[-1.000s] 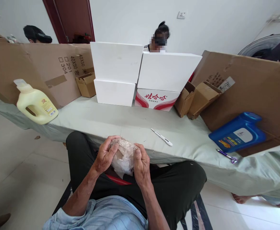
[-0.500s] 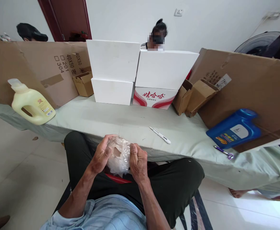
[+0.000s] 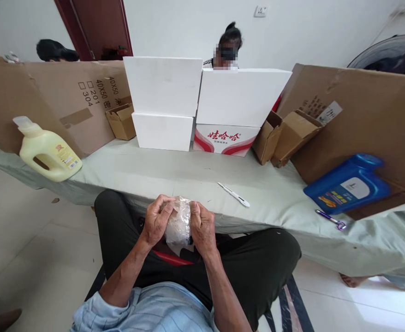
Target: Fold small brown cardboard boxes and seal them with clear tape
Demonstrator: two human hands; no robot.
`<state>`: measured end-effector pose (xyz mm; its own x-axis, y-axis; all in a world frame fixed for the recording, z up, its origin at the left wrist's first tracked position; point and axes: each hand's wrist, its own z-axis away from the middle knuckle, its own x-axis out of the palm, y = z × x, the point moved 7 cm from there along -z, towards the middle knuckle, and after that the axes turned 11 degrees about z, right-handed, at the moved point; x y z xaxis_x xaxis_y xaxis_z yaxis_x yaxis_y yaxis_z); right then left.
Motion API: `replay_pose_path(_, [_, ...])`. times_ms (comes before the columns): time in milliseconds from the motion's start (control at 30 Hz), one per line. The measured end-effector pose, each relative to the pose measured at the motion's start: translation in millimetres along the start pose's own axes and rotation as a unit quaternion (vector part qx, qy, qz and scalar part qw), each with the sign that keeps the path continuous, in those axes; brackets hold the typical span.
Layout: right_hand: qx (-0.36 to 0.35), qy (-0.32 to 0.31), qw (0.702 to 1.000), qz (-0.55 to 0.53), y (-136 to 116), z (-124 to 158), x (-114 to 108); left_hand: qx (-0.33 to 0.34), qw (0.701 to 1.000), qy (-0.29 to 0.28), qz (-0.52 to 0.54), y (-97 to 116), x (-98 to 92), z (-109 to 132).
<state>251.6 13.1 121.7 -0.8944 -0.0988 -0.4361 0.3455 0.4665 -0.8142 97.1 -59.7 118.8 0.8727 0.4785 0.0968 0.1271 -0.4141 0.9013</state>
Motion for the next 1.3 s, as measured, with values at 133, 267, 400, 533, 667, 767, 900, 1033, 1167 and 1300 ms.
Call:
replay_pose_path(133, [0.024, -0.027, 0.997, -0.066, 7, 1, 6, 0.029, 0.999, 0.013, -0.024, 1, 1.2, -1])
replay_pose_path(267, [0.043, -0.023, 0.996, -0.079, 9, 2, 3, 0.01, 0.999, 0.002, -0.035, 5, -1.8, -1])
replay_pose_path(400, [0.06, -0.026, 0.994, -0.086, 10, 3, 3, -0.053, 0.997, -0.055, 0.006, 9, -9.9, -6])
replay_pose_path(533, [0.068, -0.044, 0.989, -0.123, 13, 2, 12, -0.097, 0.989, -0.081, 0.073, 8, -8.7, -13])
replay_pose_path(667, [0.065, -0.044, 0.987, -0.142, 20, 0, 9, -0.094, 0.992, -0.062, 0.06, 4, -1.1, -16])
replay_pose_path(767, [0.054, -0.057, 0.986, -0.147, 21, 1, 4, -0.059, 0.997, 0.026, 0.046, 4, -7.3, -17])
replay_pose_path(900, [0.045, -0.064, 0.989, -0.123, 11, 5, 3, -0.025, 0.995, 0.088, 0.032, 9, -12.5, -14])
replay_pose_path(1033, [0.04, 0.013, 0.996, -0.076, 3, 4, -6, -0.08, 0.996, -0.001, 0.043, 8, -11.1, -14])
replay_pose_path(1167, [0.008, -0.044, 0.997, -0.063, -6, -2, 0, -0.137, 0.984, -0.092, 0.066, 6, -11.4, -17])
replay_pose_path(1300, [0.005, -0.03, 0.997, -0.067, -7, -5, -4, -0.139, 0.983, -0.083, 0.089, 1, -7.3, -18])
